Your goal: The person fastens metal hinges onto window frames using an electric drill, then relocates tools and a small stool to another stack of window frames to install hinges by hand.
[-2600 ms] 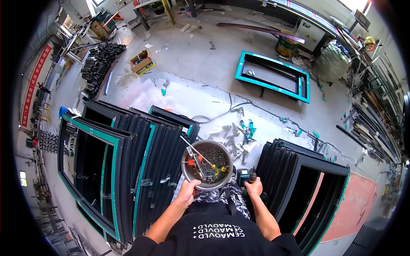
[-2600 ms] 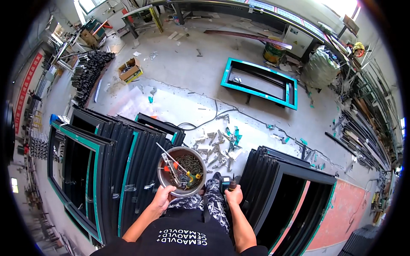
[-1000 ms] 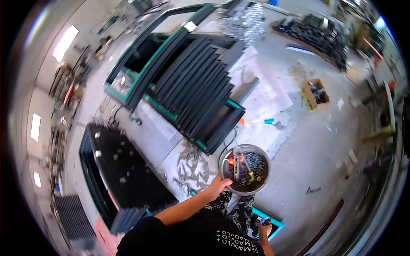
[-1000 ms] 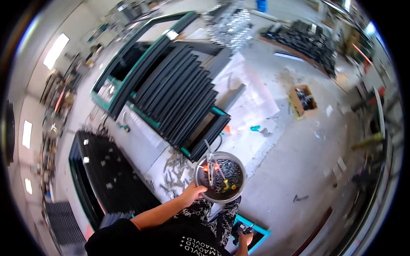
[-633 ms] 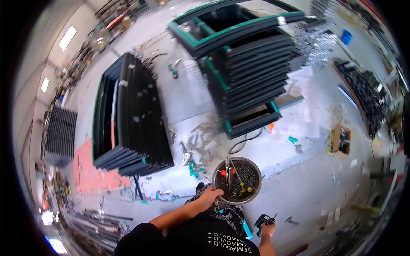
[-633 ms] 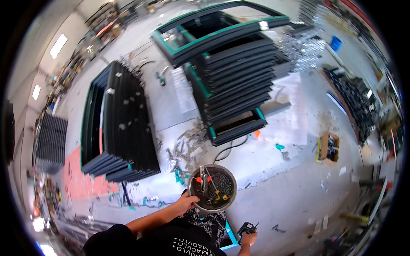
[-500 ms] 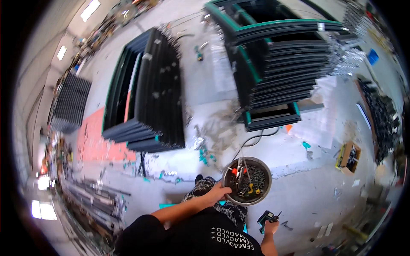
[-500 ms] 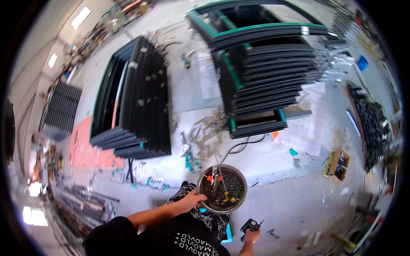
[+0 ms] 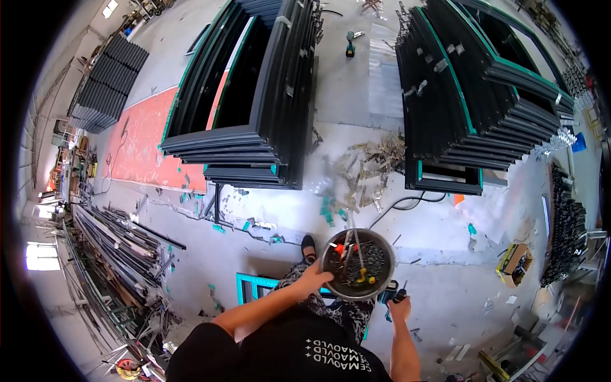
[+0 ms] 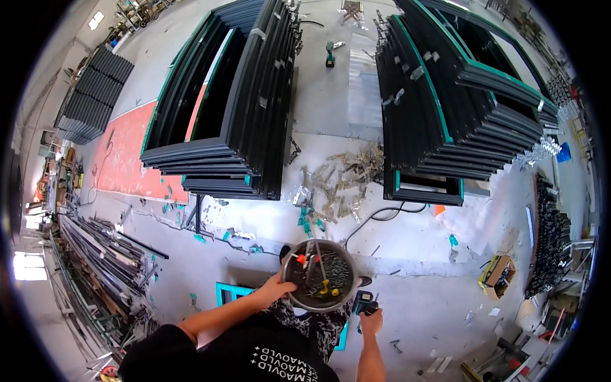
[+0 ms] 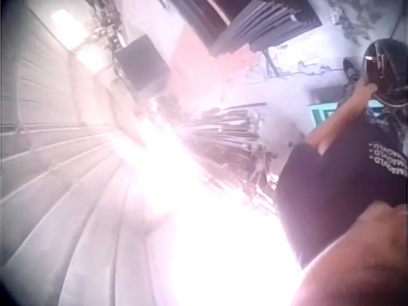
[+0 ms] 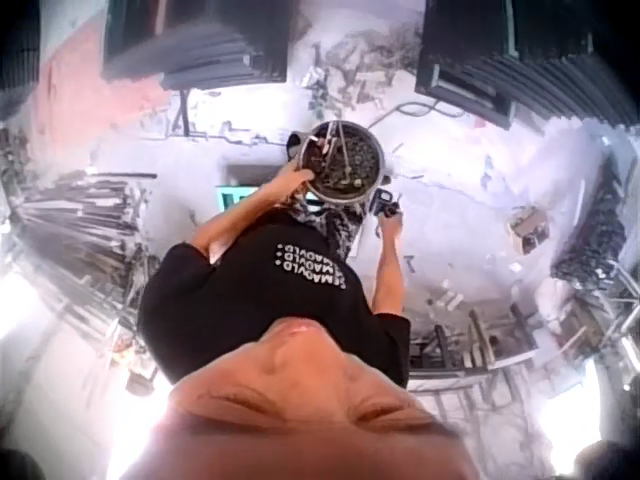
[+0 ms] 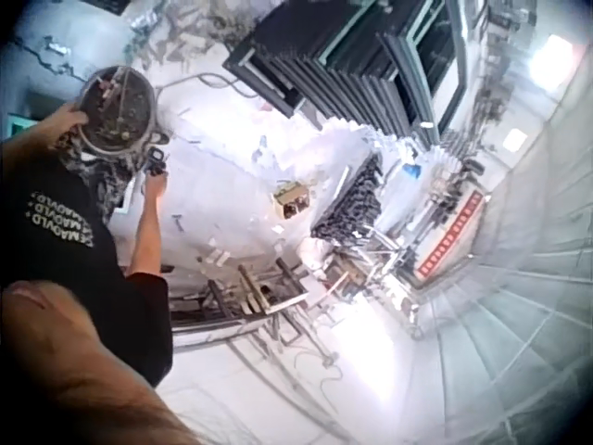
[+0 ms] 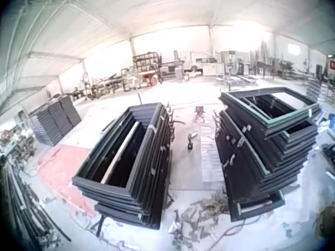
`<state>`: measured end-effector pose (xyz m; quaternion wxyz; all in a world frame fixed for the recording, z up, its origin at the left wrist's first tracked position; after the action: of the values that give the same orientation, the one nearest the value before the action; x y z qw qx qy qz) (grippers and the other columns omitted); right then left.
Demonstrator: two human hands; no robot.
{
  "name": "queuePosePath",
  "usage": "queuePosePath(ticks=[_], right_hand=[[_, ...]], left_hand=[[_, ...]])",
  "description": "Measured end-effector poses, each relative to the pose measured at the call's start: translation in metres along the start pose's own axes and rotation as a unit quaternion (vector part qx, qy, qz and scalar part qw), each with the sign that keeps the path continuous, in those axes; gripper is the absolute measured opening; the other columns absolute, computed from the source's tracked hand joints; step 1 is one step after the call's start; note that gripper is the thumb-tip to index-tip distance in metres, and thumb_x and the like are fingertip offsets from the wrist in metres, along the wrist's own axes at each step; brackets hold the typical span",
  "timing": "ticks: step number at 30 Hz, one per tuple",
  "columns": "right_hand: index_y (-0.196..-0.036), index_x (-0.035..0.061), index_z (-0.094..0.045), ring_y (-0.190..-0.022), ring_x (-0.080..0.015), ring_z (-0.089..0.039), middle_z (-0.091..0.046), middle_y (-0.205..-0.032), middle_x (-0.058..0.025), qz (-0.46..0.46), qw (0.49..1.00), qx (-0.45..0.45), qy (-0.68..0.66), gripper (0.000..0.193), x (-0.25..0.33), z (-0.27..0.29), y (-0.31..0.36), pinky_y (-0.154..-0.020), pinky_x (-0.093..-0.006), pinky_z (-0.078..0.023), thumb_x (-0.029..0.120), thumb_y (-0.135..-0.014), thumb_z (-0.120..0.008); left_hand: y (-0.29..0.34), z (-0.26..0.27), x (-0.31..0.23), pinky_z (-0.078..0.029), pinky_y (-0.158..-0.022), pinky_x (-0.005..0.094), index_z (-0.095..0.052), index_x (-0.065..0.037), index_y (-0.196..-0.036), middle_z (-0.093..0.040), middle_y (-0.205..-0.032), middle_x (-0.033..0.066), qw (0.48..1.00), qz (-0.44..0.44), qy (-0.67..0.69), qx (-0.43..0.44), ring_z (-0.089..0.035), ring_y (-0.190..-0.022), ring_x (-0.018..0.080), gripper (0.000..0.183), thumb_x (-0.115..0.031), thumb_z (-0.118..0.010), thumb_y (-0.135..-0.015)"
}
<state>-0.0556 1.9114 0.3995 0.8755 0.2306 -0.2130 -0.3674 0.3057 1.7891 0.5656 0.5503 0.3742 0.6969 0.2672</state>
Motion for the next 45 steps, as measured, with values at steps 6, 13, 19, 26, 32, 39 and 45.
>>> queuePosePath(ticks=[6,13,19,26,32,39,45], right_hand=[[-0.097,0.0019,-0.055,-0.086,-0.0393,-0.065,-0.067,-0.090,-0.0207,0.093,0.994,0.045,0.043,0.052,0.096,-0.059,0.001,-0.077,-0.0475,-0.052,0.032,-0.060,-0.075],[-0.105,0.0040,-0.054,-0.091,-0.0426,-0.062,-0.066,-0.095,-0.0210,0.141,0.982,0.126,-0.028,0.051,0.169,-0.126,-0.026,-0.079,-0.0506,-0.050,0.031,-0.067,-0.074],[-0.119,0.0051,-0.049,-0.098,-0.0423,-0.060,-0.063,-0.104,-0.0216,0.112,0.983,0.146,-0.012,0.062,0.153,-0.198,-0.101,-0.080,-0.0518,-0.049,0.030,-0.068,-0.076],[-0.101,-0.0004,-0.057,-0.093,-0.0403,-0.064,-0.067,-0.096,-0.0223,-0.031,0.996,0.078,-0.035,0.052,0.076,-0.256,-0.240,-0.081,-0.0495,-0.050,0.033,-0.065,-0.075],[-0.102,-0.0020,-0.057,-0.093,-0.0419,-0.064,-0.067,-0.097,-0.0236,-0.086,0.995,-0.049,-0.029,0.056,0.000,-0.283,-0.363,-0.082,-0.0486,-0.051,0.036,-0.065,-0.077],[-0.102,0.0032,-0.056,-0.090,-0.0401,-0.065,-0.068,-0.097,-0.0209,-0.056,0.997,-0.047,0.019,0.051,-0.003,-0.255,-0.423,-0.077,-0.0496,-0.052,0.035,-0.067,-0.074],[-0.100,0.0005,-0.056,-0.087,-0.0415,-0.065,-0.068,-0.091,-0.0219,-0.001,0.999,0.037,0.012,0.059,-0.019,-0.262,-0.402,-0.075,-0.0476,-0.052,0.041,-0.065,-0.080]], left_hand=[[0.009,0.121,0.024,-0.049,-0.084,0.0301,-0.051,-0.002,-0.124,-0.064,-0.106,0.0063,0.990,0.005,0.044,-0.132,-0.060,-0.094,0.0160,0.047,-0.007,-0.063,-0.079],[-0.007,0.186,0.075,-0.055,-0.082,0.0357,-0.051,-0.003,-0.124,-0.064,-0.112,0.0112,0.969,-0.006,0.132,-0.211,-0.065,-0.096,0.0229,0.042,0.001,-0.057,-0.083],[-0.056,0.162,0.133,-0.052,-0.083,0.0356,-0.052,-0.005,-0.123,-0.064,-0.113,0.0075,0.950,0.065,0.150,-0.265,-0.063,-0.101,0.0217,0.041,0.000,-0.061,-0.084],[-0.143,0.109,0.204,-0.053,-0.081,0.0356,-0.054,-0.005,-0.118,-0.064,-0.109,0.0054,0.946,0.128,0.211,-0.209,-0.063,-0.097,0.0198,0.032,-0.002,-0.061,-0.088],[-0.229,0.103,0.258,-0.050,-0.089,0.0375,-0.051,-0.006,-0.123,-0.062,-0.113,0.0050,0.950,0.186,0.183,-0.171,-0.060,-0.104,0.0197,0.039,-0.002,-0.064,-0.086],[-0.324,0.114,0.265,-0.045,-0.071,0.0269,-0.055,-0.013,-0.119,-0.061,-0.104,-0.0041,0.963,0.163,0.100,-0.189,-0.056,-0.088,0.0080,0.036,-0.016,-0.069,-0.086],[-0.353,0.107,0.269,-0.050,-0.093,0.0390,-0.049,-0.005,-0.125,-0.062,-0.117,0.0073,0.960,0.160,0.121,-0.195,-0.061,-0.107,0.0208,0.038,-0.005,-0.062,-0.089]])
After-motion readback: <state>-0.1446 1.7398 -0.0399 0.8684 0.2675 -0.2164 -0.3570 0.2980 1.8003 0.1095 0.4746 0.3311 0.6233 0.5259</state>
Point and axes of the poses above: each hand's wrist, its own y-axis away from the middle knuckle, its own z-axis out of the back of the hand, x = y × z, the point moved 3 cm from there along -y, towards the middle knuckle
